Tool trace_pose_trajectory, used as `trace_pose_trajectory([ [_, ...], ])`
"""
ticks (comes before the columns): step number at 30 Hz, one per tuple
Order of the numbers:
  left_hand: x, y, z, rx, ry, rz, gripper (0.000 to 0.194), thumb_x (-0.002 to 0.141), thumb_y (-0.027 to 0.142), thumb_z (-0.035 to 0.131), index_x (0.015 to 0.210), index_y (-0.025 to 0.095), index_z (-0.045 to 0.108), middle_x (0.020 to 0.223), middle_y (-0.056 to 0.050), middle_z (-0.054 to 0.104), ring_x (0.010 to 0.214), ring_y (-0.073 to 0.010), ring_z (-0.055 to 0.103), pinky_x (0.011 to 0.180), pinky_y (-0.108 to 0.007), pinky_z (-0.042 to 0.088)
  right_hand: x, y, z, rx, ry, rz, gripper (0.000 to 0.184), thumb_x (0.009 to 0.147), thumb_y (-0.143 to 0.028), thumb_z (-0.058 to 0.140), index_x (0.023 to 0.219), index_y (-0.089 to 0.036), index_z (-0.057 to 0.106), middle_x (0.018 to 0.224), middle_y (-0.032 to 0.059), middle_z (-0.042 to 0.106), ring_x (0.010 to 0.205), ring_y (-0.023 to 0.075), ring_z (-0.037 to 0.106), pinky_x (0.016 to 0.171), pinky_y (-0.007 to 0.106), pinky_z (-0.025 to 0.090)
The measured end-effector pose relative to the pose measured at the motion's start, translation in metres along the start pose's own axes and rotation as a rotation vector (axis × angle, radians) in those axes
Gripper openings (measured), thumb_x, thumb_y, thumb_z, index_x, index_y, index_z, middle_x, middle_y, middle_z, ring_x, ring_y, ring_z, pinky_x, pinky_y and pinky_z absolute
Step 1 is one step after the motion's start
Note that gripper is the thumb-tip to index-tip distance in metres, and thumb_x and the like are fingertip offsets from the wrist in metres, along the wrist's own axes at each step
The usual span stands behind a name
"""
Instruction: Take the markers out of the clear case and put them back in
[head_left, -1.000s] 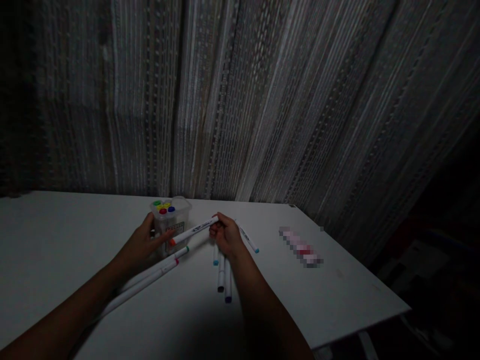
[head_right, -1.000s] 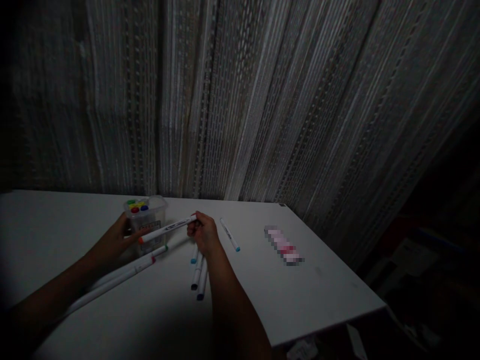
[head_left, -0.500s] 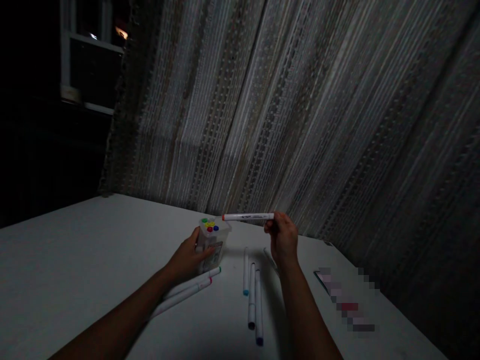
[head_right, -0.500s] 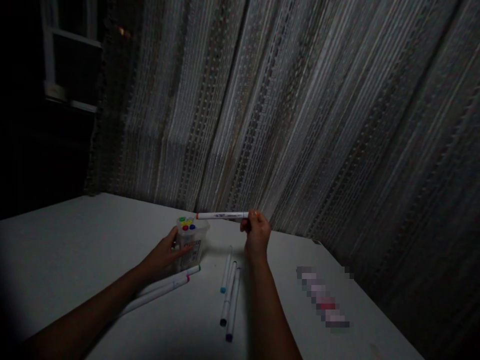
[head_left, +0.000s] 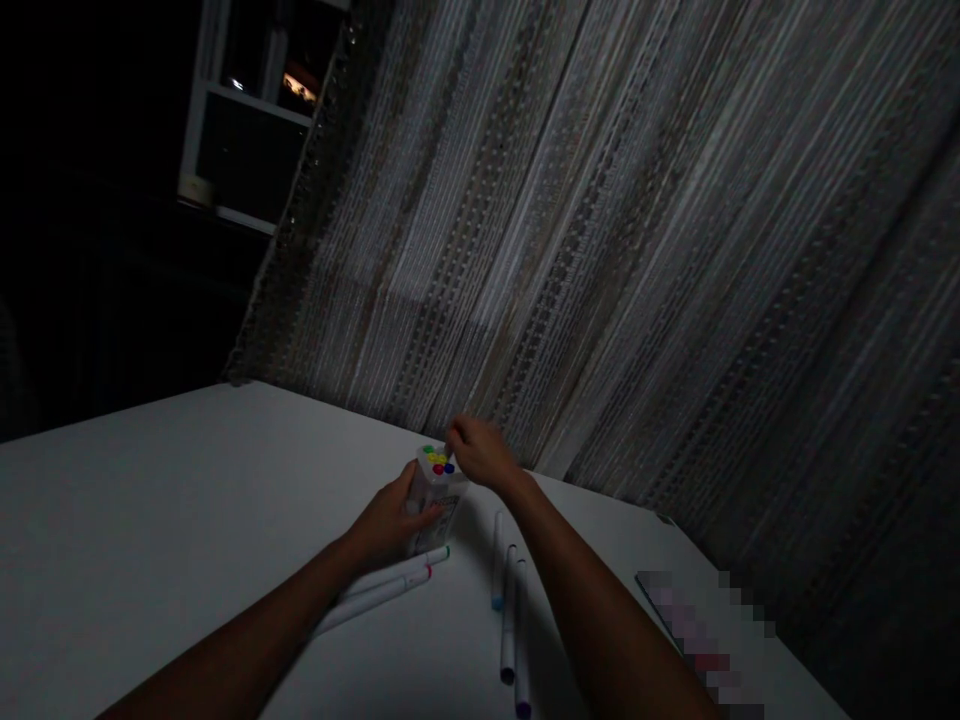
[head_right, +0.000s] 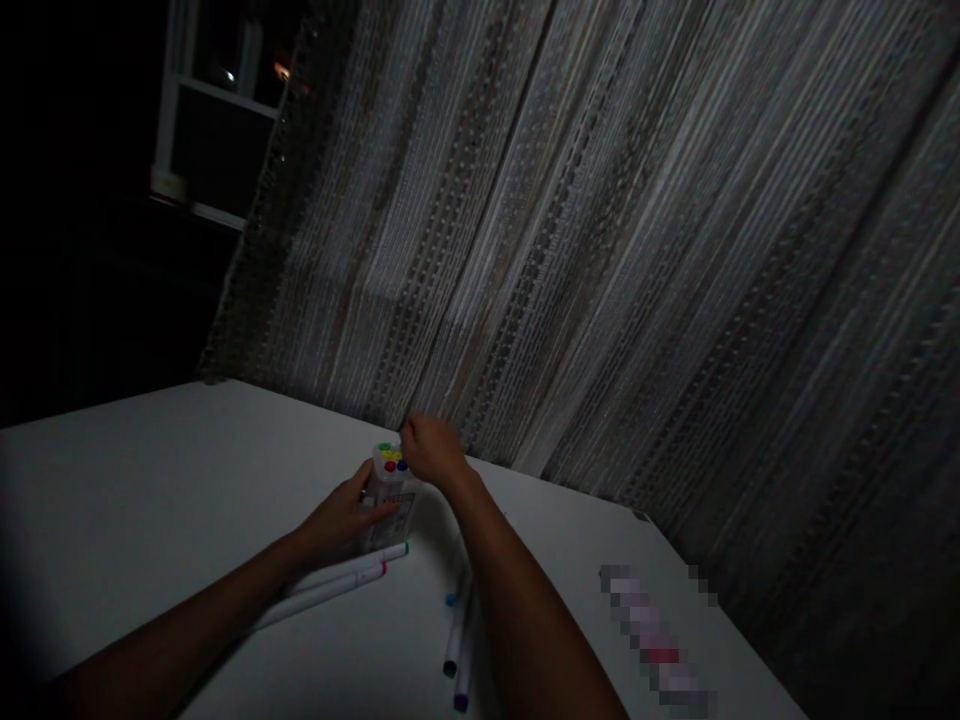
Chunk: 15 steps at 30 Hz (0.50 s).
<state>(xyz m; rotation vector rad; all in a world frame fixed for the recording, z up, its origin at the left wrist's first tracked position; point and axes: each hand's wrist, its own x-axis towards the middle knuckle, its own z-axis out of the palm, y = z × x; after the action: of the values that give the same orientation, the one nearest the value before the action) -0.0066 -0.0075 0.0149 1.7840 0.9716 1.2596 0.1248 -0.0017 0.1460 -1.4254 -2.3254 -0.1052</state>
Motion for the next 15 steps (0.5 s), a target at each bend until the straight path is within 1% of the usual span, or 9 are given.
trace_pose_trajectory([
  [2,0.000,0.001,0.000,0.009,0.002,0.000,0.060,0.069,0.046,0.063,0.117,0.018,0.039,0.110,-0.010,0.061,0.094,-0.0220,0.061,0.080,-0.032,0.048,0.001,-0.003,0.006,-0.060,-0.051,0.013,0.023,0.084,-0.023,0.041,0.089,-0.015,0.062,0.085,0.0071,0.065,0.075,0.0152,0.056,0.060,0.023,0.031],
  [5,0.000,0.003,-0.001,0.018,0.000,-0.001,0.060,0.069,0.047,0.062,0.116,0.018,0.039,0.109,-0.010,0.062,0.092,-0.0219,0.061,0.076,-0.031,0.048,0.001,-0.005,0.010,-0.124,-0.107,-0.005,0.025,0.084,-0.024,0.042,0.088,-0.015,0.064,0.087,0.0089,0.067,0.080,0.0176,0.059,0.062,0.024,0.032],
  [9,0.000,0.004,-0.001,0.080,0.012,-0.002,0.060,0.069,0.048,0.062,0.116,0.018,0.039,0.108,-0.009,0.062,0.092,-0.0216,0.060,0.077,-0.030,0.047,0.001,-0.008,0.012,-0.101,-0.111,-0.016,0.027,0.085,-0.023,0.041,0.086,-0.014,0.066,0.088,0.0096,0.068,0.083,0.0190,0.060,0.065,0.026,0.035],
  [12,0.000,0.005,-0.001,0.093,0.016,-0.002,0.061,0.070,0.047,0.061,0.118,0.018,0.038,0.109,-0.009,0.061,0.093,-0.0217,0.060,0.077,-0.030,0.046,-0.004,-0.007,0.014,-0.017,-0.086,-0.011,0.027,0.085,-0.022,0.041,0.094,-0.014,0.066,0.092,0.0103,0.068,0.086,0.0199,0.060,0.071,0.028,0.038],
  [13,0.000,0.005,-0.001,0.090,0.015,0.001,0.062,0.070,0.047,0.061,0.119,0.017,0.037,0.109,-0.010,0.061,0.094,-0.0218,0.060,0.078,-0.030,0.046,-0.007,-0.005,0.015,0.029,-0.056,-0.020,0.028,0.085,-0.021,0.041,0.097,-0.014,0.065,0.094,0.0104,0.067,0.088,0.0199,0.060,0.074,0.028,0.039],
  [15,0.000,0.004,-0.001,0.075,0.015,0.005,0.063,0.070,0.046,0.061,0.120,0.017,0.037,0.112,-0.010,0.061,0.095,-0.0221,0.060,0.080,-0.031,0.047,-0.017,0.002,0.019,0.148,0.073,-0.041,0.027,0.083,-0.020,0.042,0.100,-0.014,0.063,0.097,0.0101,0.065,0.093,0.0196,0.057,0.079,0.029,0.040],
])
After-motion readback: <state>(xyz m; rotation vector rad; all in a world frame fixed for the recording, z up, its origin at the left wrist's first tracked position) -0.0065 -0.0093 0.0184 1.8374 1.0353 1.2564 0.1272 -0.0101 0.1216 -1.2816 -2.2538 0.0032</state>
